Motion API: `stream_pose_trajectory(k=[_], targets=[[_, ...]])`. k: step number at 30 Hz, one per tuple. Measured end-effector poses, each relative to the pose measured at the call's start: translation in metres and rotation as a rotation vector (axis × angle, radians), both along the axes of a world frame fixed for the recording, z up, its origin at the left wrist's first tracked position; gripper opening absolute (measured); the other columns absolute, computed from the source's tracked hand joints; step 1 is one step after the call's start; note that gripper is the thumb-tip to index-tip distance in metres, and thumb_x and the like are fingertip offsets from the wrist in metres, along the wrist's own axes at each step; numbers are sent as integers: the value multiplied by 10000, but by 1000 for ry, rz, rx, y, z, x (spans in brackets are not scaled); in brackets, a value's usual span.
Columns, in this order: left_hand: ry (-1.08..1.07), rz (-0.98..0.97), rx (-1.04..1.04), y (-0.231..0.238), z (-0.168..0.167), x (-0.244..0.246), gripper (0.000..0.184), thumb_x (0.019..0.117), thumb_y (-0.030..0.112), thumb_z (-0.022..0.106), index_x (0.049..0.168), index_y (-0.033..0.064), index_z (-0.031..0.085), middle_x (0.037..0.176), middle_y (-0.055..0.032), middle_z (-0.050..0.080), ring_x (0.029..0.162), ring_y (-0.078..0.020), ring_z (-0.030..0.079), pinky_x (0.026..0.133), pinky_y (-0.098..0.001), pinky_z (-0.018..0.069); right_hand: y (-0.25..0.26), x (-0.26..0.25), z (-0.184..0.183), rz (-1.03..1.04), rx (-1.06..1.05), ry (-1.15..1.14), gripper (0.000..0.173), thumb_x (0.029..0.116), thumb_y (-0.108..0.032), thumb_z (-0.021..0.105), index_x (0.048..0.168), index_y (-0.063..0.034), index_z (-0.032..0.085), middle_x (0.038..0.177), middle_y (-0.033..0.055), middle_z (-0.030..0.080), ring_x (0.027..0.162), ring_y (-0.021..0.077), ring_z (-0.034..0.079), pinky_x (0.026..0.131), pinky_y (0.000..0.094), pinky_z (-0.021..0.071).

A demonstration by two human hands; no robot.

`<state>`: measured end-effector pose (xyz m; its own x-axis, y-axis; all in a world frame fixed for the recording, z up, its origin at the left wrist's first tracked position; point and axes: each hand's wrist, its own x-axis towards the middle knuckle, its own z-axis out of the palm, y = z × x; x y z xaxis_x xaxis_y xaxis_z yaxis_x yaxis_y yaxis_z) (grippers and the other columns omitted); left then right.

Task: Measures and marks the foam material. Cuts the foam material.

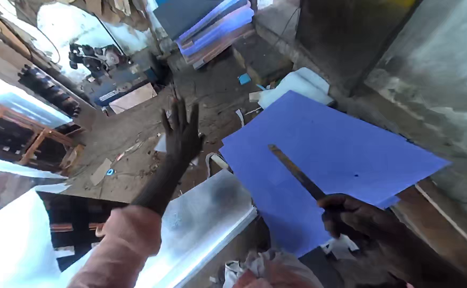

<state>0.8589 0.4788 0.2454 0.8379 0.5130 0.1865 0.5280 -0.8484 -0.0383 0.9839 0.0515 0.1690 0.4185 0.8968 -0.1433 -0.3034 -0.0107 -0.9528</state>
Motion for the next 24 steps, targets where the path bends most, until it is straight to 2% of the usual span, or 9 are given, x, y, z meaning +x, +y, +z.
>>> stream_pose_trajectory(k=[1, 2, 3, 4, 7, 11, 16, 21, 24], targets=[[26, -47, -112, -14, -6, -10, 688, 952, 407, 684, 1553, 172, 445, 1598, -233, 377, 1502, -431, 311, 1188, -720, 188, 8, 2, -1, 19, 81, -114, 659, 875, -686, 649, 1274, -163, 653, 984, 44, 717, 851, 138, 688, 764, 282, 586], [44, -96, -287, -28, -11, -17, 479, 1000, 399, 628, 1421, 173, 599, 1424, -151, 595, 1342, -326, 543, 1122, -630, 384, 18, 3, -1, 23, 142, -230, 740, 838, -746, 642, 1286, -156, 637, 1035, 53, 718, 912, 169, 687, 814, 320, 584], [63, -151, -539, -39, -14, -22, 347, 1039, 343, 587, 1292, 128, 686, 1252, -119, 696, 1164, -256, 659, 1021, -546, 504, 30, 3, 2, 7, 176, -345, 738, 810, -744, 677, 1279, -176, 627, 1043, 33, 717, 935, 175, 686, 837, 339, 588], [91, -175, -772, -46, -19, -27, 324, 1059, 323, 558, 1223, 89, 710, 1131, -112, 722, 1042, -220, 683, 949, -493, 539, 43, 3, 7, -27, 189, -454, 666, 818, -690, 715, 1260, -201, 624, 1017, -6, 711, 919, 153, 682, 828, 331, 591], [140, -197, -1015, -48, -35, -34, 301, 1056, 308, 575, 1145, 63, 725, 1003, -77, 717, 911, -147, 666, 870, -402, 547, 81, -2, 19, -311, 159, -816, 285, 951, -404, 689, 1105, -165, 684, 926, -74, 714, 752, 51, 683, 667, 249, 616], [36, -197, -1080, -46, -40, -38, 239, 1038, 248, 611, 1117, 50, 718, 972, -41, 701, 867, -80, 626, 832, -316, 528, 105, 4, 37, -420, 187, -1142, 326, 1029, -344, 593, 1109, -65, 740, 980, 37, 743, 815, 75, 693, 727, 289, 593], [-14, -168, -1084, -40, -40, -41, 193, 997, 212, 675, 1096, 57, 733, 986, -40, 719, 892, -89, 652, 842, -318, 543, 124, 3, 39, -243, 307, -864, 314, 1054, -388, 545, 1070, -118, 704, 927, -57, 719, 768, 48, 690, 685, 244, 618], [28, -174, -1062, -35, -41, -38, 208, 987, 258, 694, 1100, 89, 736, 967, -32, 719, 868, -97, 657, 821, -336, 552, 137, -1, 36, -177, 372, -726, 347, 1080, -390, 485, 1077, -124, 708, 932, -35, 741, 867, 137, 730, 811, 337, 639], [44, -169, -1079, -34, -40, -38, 219, 998, 261, 680, 1119, 87, 735, 999, -39, 730, 903, -105, 672, 857, -350, 559, 140, 6, 42, -165, 368, -755, 352, 1080, -408, 479, 1069, -139, 705, 928, -46, 733, 839, 108, 714, 767, 287, 625]])
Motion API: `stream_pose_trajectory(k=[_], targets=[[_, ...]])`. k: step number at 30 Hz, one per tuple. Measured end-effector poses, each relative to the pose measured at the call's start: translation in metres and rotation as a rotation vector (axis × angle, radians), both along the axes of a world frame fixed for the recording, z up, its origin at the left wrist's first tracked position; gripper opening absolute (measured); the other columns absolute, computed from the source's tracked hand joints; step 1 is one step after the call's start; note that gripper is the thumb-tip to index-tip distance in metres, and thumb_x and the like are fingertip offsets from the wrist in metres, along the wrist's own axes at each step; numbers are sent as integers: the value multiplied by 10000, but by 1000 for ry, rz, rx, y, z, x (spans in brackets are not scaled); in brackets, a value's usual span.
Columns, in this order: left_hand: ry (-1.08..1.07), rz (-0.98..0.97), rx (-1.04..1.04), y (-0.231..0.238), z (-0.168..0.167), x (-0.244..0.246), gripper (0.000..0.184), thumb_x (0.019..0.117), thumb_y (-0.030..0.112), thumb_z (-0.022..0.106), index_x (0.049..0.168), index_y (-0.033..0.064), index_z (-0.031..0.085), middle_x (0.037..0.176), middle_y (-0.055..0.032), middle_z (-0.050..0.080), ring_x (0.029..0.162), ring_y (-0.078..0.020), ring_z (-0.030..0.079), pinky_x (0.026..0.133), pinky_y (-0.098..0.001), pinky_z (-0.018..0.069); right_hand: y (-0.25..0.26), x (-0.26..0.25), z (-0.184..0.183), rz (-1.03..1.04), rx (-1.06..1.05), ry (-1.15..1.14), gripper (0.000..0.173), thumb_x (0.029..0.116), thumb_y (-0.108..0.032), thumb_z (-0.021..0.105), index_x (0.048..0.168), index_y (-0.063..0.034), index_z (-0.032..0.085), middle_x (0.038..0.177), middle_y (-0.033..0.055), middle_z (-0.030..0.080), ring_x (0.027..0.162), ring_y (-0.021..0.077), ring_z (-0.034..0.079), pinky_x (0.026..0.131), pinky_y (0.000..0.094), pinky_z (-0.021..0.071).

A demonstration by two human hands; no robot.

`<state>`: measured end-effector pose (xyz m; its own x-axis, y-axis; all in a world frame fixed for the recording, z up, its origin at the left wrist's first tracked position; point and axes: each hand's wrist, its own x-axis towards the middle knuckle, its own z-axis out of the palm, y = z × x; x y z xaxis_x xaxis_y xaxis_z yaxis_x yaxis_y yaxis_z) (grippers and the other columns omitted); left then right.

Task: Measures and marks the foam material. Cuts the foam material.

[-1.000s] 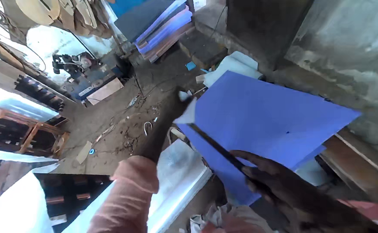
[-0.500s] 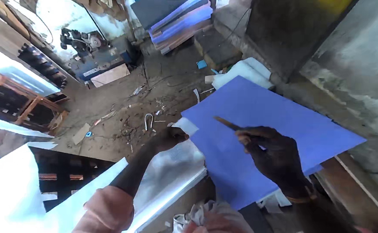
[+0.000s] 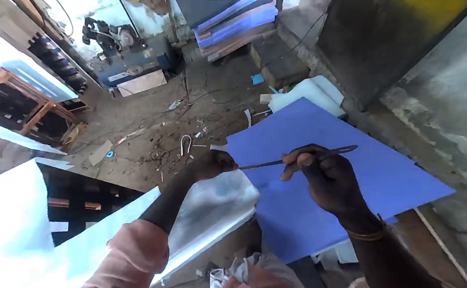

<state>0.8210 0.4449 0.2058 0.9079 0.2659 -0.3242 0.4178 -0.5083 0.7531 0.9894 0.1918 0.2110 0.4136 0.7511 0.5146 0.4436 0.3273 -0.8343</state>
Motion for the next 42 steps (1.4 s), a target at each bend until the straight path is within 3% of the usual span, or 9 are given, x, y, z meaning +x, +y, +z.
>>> stream_pose_trajectory(k=[3, 10, 15, 20, 25, 29, 34, 38, 42], targets=[[-30, -25, -2, 3, -6, 0, 218, 1006, 276, 664, 1101, 94, 737, 977, -38, 720, 878, -113, 664, 828, -357, 556, -2, 10, 13, 39, -44, -50, 382, 1076, -455, 463, 1080, -163, 710, 951, -62, 728, 882, 106, 710, 864, 327, 614], [-36, -37, -13, 1, -8, 1, 198, 1022, 236, 638, 1086, 67, 719, 873, -25, 682, 772, -87, 614, 743, -308, 527, 28, -7, 21, 136, -222, -135, 267, 1067, -319, 510, 1088, -126, 693, 830, -66, 713, 723, 59, 674, 640, 252, 586], [-27, -79, 21, 7, -10, 3, 253, 1040, 254, 607, 1135, 45, 713, 959, -67, 702, 853, -124, 647, 822, -356, 546, 17, -8, 53, 226, -99, -152, 325, 1070, -410, 503, 1068, -144, 689, 840, -76, 709, 705, 63, 681, 632, 253, 616], [-53, -46, -23, 4, -1, 2, 229, 1018, 231, 636, 1097, 35, 724, 923, -53, 699, 822, -94, 631, 795, -331, 541, 49, -30, 28, 199, -175, -126, 255, 1050, -320, 551, 1066, -108, 692, 758, -72, 676, 624, 32, 623, 551, 218, 548], [-50, -27, 29, 10, -7, -2, 263, 1026, 274, 622, 1099, 45, 729, 946, -75, 708, 859, -147, 654, 821, -391, 546, 30, -42, 51, 162, -16, -109, 256, 1040, -332, 596, 1066, -107, 716, 921, -49, 720, 699, 60, 677, 598, 243, 616], [-77, 3, -9, 9, -6, -2, 238, 1014, 229, 640, 1089, 19, 723, 934, -80, 704, 837, -126, 643, 808, -362, 548, 53, -67, 13, 217, -85, -72, 208, 1018, -291, 630, 1049, -103, 714, 831, -53, 700, 614, 38, 637, 546, 225, 582], [-73, 19, 57, 16, -11, -5, 271, 1031, 272, 613, 1071, 30, 730, 924, -88, 700, 838, -155, 643, 812, -394, 538, 44, -63, 49, 290, -3, -75, 250, 1033, -348, 606, 1046, -127, 722, 904, -63, 703, 662, 44, 650, 568, 228, 600], [-60, 57, 96, 23, -14, -1, 305, 1016, 344, 630, 1059, 62, 736, 916, -84, 705, 827, -177, 659, 795, -444, 553, 77, -89, 0, 279, -133, -37, 255, 1036, -319, 592, 1058, -100, 720, 742, -70, 687, 581, 26, 622, 518, 216, 551], [50, 97, 99, 24, 4, 0, 326, 1050, 309, 582, 1164, 28, 700, 908, -125, 702, 700, -186, 659, 689, -399, 583, 64, -91, 28, 320, -8, -30, 245, 1044, -289, 588, 1079, -77, 706, 910, -64, 718, 708, 14, 662, 633, 207, 601]])
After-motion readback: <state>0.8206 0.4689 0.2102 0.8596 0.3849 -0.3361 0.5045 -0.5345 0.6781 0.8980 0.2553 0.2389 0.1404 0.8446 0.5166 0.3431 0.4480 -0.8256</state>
